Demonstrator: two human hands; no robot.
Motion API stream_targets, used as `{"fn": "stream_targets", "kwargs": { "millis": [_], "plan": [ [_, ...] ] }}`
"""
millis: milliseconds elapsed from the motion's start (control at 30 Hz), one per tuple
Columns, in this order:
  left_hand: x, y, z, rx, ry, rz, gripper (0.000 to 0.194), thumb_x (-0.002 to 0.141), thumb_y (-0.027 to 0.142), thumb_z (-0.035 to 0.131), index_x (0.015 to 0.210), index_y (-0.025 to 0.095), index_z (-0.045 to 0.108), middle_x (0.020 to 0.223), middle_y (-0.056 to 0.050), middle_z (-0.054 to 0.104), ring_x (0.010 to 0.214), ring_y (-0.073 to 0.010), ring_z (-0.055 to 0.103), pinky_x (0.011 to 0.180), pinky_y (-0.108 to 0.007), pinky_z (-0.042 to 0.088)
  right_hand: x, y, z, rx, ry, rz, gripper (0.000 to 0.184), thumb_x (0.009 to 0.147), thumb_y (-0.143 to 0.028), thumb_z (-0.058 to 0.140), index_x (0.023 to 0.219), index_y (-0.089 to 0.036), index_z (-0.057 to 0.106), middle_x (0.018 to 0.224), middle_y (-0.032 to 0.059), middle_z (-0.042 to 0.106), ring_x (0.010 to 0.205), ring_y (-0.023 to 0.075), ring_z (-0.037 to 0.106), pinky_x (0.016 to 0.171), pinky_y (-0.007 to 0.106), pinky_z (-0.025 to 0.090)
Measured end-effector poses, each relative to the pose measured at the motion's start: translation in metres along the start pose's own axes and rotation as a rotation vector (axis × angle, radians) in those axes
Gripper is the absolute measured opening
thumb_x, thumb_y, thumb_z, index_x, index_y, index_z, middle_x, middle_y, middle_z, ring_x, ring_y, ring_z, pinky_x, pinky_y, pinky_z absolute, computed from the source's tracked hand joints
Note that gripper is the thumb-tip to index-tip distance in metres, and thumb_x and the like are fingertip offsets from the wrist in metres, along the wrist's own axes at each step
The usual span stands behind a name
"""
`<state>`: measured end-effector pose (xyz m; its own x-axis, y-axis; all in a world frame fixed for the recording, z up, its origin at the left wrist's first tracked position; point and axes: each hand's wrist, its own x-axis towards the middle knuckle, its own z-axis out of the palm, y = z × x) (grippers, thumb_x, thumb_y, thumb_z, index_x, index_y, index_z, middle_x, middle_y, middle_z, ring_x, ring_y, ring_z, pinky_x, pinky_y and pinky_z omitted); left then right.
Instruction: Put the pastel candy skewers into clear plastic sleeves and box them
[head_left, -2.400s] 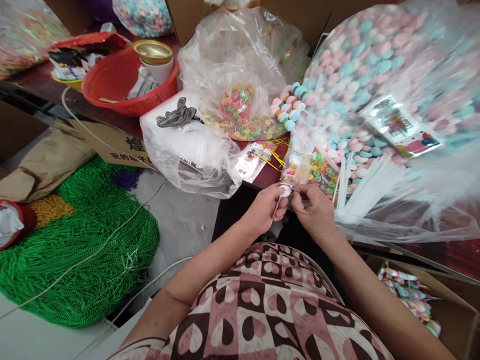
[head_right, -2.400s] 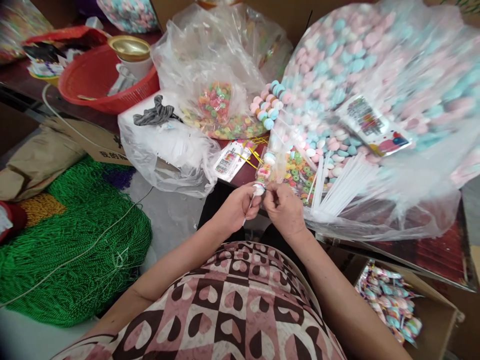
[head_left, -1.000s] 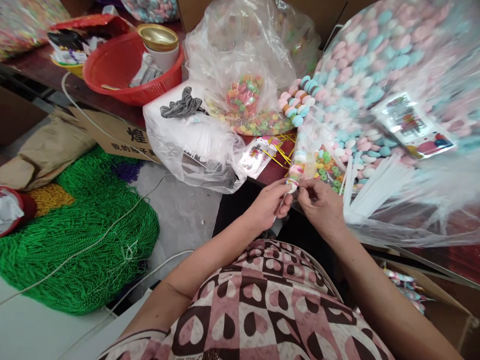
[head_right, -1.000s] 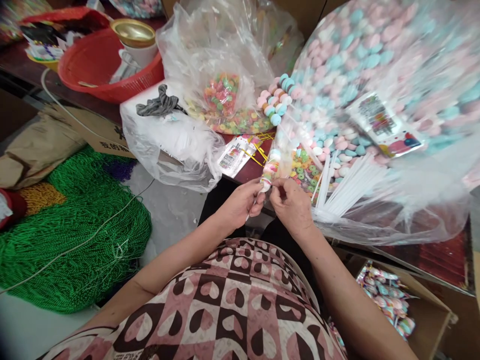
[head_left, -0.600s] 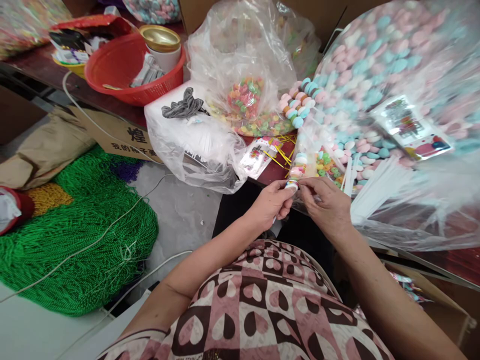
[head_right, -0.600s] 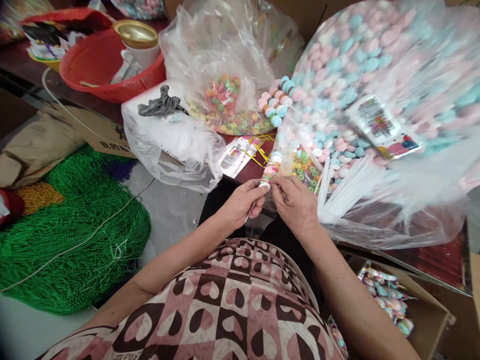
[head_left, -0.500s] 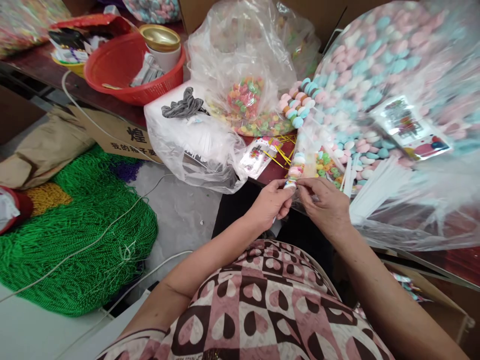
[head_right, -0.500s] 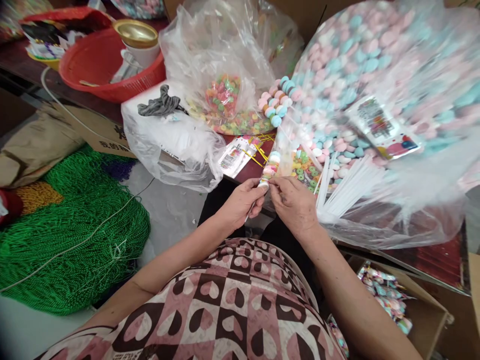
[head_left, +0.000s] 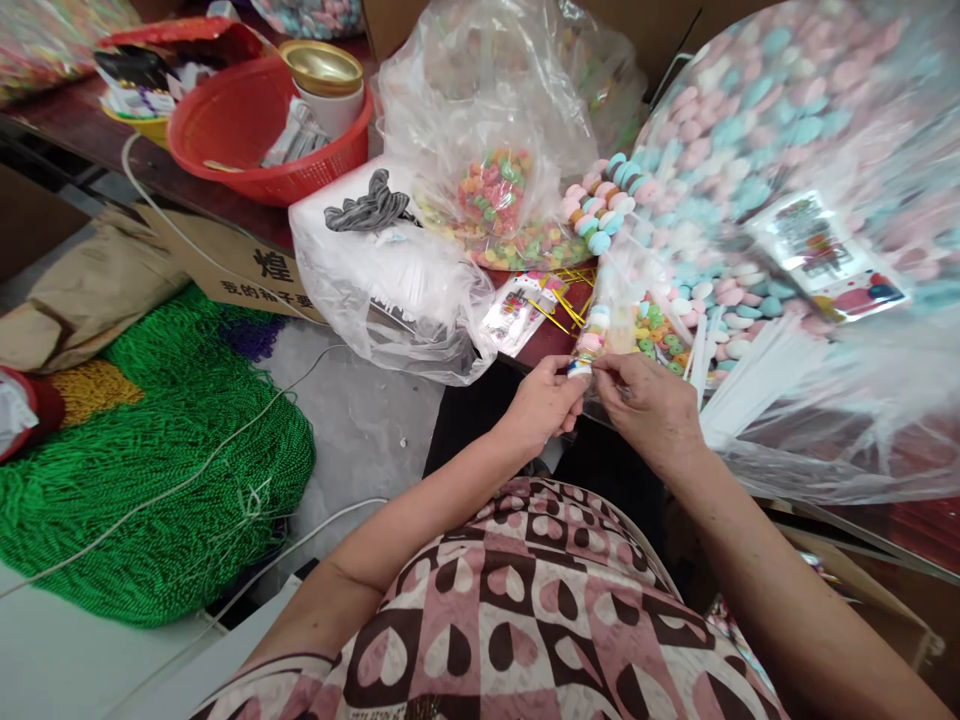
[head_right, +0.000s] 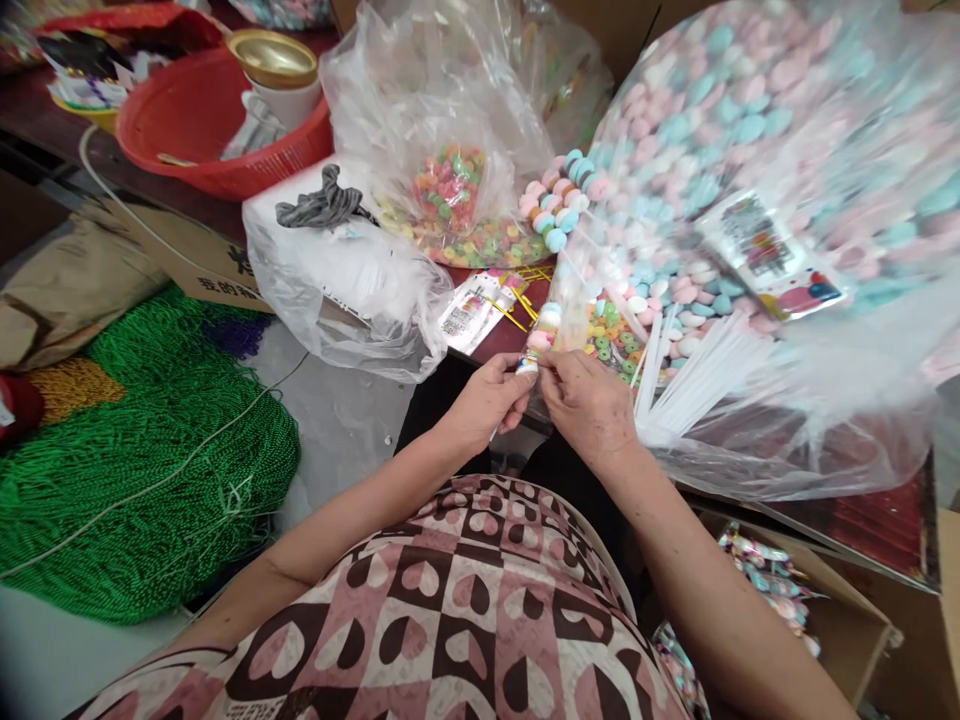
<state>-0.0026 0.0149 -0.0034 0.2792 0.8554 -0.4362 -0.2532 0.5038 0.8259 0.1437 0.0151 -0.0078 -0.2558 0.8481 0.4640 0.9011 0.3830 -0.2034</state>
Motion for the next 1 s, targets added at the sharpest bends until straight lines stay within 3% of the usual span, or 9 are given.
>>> {"fn": "stream_targets", "kwargs": {
  "millis": [233, 400, 600, 733, 833, 933, 1000],
  "plan": [
    [-0.002, 0.0, 0.0, 0.007, -0.006, 0.029, 0.014, 0.09, 0.026, 0.056, 0.1, 0.018, 0.052, 0.047, 0.011, 0.047, 0.03, -0.0048, 0.037, 0.033, -0.016, 0.021, 0.003, -0.002, 0.003, -0.028, 0.008, 0.028, 0.016, 0.084, -0.023, 0.052, 0.083, -0.018, 0.067, 0.072, 0.0052, 0.071, 0.064, 0.0185, 0.065, 0.056, 0.027, 0.042],
    [0.002, -0.005, 0.001, 0.004, 0.072, 0.054, 0.02, 0.087, 0.025, 0.06, 0.105, 0.018, 0.053, 0.046, 0.013, 0.045, 0.03, -0.0041, 0.035, 0.033, -0.016, 0.02, 0.003, -0.007, 0.007, -0.104, 0.011, 0.047, 0.011, 0.078, -0.022, 0.053, 0.075, -0.019, 0.063, 0.066, 0.0042, 0.068, 0.059, 0.0185, 0.062, 0.054, 0.027, 0.039],
    [0.007, -0.01, 0.002, -0.008, 0.108, 0.075, 0.027, 0.084, 0.024, 0.062, 0.109, 0.019, 0.054, 0.049, 0.012, 0.047, 0.031, -0.004, 0.036, 0.034, -0.017, 0.021, -0.002, -0.015, 0.008, -0.128, 0.075, 0.011, 0.014, 0.08, -0.02, 0.051, 0.068, -0.02, 0.06, 0.06, 0.004, 0.065, 0.056, 0.018, 0.061, 0.052, 0.027, 0.039],
    [0.005, -0.007, 0.0, -0.117, -0.038, -0.047, 0.013, 0.083, 0.028, 0.06, 0.09, 0.018, 0.057, 0.046, 0.01, 0.045, 0.03, -0.0046, 0.036, 0.034, -0.018, 0.019, -0.005, -0.012, 0.006, -0.082, 0.06, 0.049, 0.013, 0.078, -0.022, 0.052, 0.068, -0.021, 0.06, 0.06, 0.0038, 0.065, 0.056, 0.0179, 0.061, 0.053, 0.027, 0.041],
    [0.003, -0.003, -0.003, -0.274, -0.219, -0.17, 0.017, 0.082, 0.029, 0.055, 0.071, 0.018, 0.05, 0.049, 0.006, 0.045, 0.033, -0.0048, 0.038, 0.035, -0.018, 0.022, -0.006, -0.007, 0.002, 0.0, 0.048, 0.134, 0.01, 0.077, -0.023, 0.053, 0.072, -0.021, 0.062, 0.063, 0.003, 0.067, 0.057, 0.0178, 0.062, 0.053, 0.027, 0.042],
    [0.001, -0.001, -0.005, -0.362, -0.302, -0.183, 0.012, 0.08, 0.027, 0.057, 0.078, 0.018, 0.051, 0.052, 0.006, 0.047, 0.036, -0.0049, 0.039, 0.036, -0.017, 0.025, -0.005, -0.005, -0.001, 0.057, 0.049, 0.179, 0.012, 0.079, -0.024, 0.053, 0.074, -0.021, 0.063, 0.066, 0.0035, 0.069, 0.059, 0.0178, 0.063, 0.056, 0.028, 0.043],
    [0.0, -0.001, -0.003, -0.348, -0.255, -0.137, 0.015, 0.08, 0.028, 0.062, 0.084, 0.019, 0.051, 0.052, 0.008, 0.047, 0.035, -0.0049, 0.039, 0.036, -0.016, 0.023, -0.005, -0.006, -0.001, 0.056, 0.069, 0.158, 0.013, 0.08, -0.025, 0.054, 0.072, -0.02, 0.063, 0.066, 0.0038, 0.068, 0.059, 0.0178, 0.062, 0.057, 0.028, 0.043]
  ]
}}
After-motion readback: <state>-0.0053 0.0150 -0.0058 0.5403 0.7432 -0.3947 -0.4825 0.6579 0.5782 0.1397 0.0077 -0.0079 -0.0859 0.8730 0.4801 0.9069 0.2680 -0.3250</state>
